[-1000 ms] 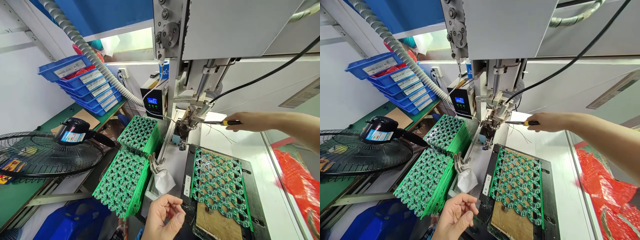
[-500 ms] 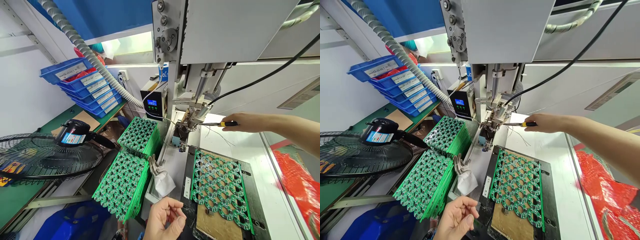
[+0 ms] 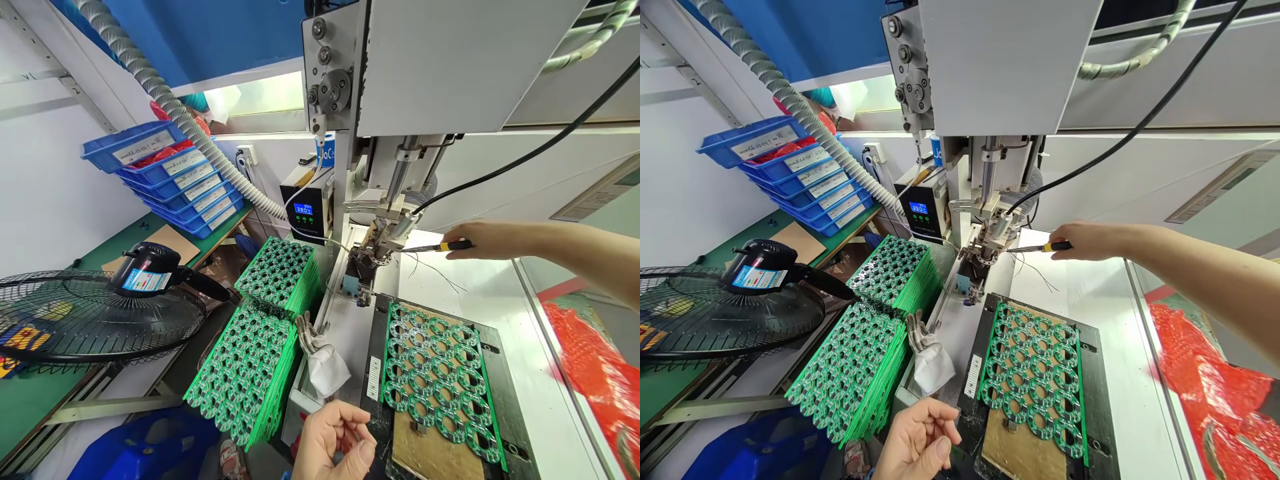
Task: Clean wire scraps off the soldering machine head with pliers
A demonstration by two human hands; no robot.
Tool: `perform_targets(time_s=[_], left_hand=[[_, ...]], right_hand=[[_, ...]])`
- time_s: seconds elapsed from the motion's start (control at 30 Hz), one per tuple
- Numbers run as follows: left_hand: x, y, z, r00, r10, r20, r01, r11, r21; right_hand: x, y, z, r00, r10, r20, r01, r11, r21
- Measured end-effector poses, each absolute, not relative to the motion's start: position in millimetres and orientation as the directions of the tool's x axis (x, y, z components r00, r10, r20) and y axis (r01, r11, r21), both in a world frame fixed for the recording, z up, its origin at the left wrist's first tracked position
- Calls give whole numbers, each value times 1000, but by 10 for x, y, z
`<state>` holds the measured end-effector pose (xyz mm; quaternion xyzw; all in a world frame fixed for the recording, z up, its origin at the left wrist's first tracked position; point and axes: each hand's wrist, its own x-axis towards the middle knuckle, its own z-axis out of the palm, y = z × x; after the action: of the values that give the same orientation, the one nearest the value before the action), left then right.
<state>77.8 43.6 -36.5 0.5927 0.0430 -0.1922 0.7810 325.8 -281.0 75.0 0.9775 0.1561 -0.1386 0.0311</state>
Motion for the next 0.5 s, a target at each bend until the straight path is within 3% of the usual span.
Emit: perform_targets(time_s=[0.1, 0.3, 0.5], left_hand=[[786, 434, -354, 921, -250, -300, 353, 204, 913], [788, 431, -341, 919, -256, -299, 352, 196, 915], [763, 471, -326, 916, -261, -305, 361, 203, 910]], right_hand=[[3212, -2746, 803, 887, 245, -392, 274, -961, 20], [3220, -2730, 794, 879, 220, -423, 275, -958, 74], [3246, -2764, 743, 851, 221, -477, 265, -964, 26]])
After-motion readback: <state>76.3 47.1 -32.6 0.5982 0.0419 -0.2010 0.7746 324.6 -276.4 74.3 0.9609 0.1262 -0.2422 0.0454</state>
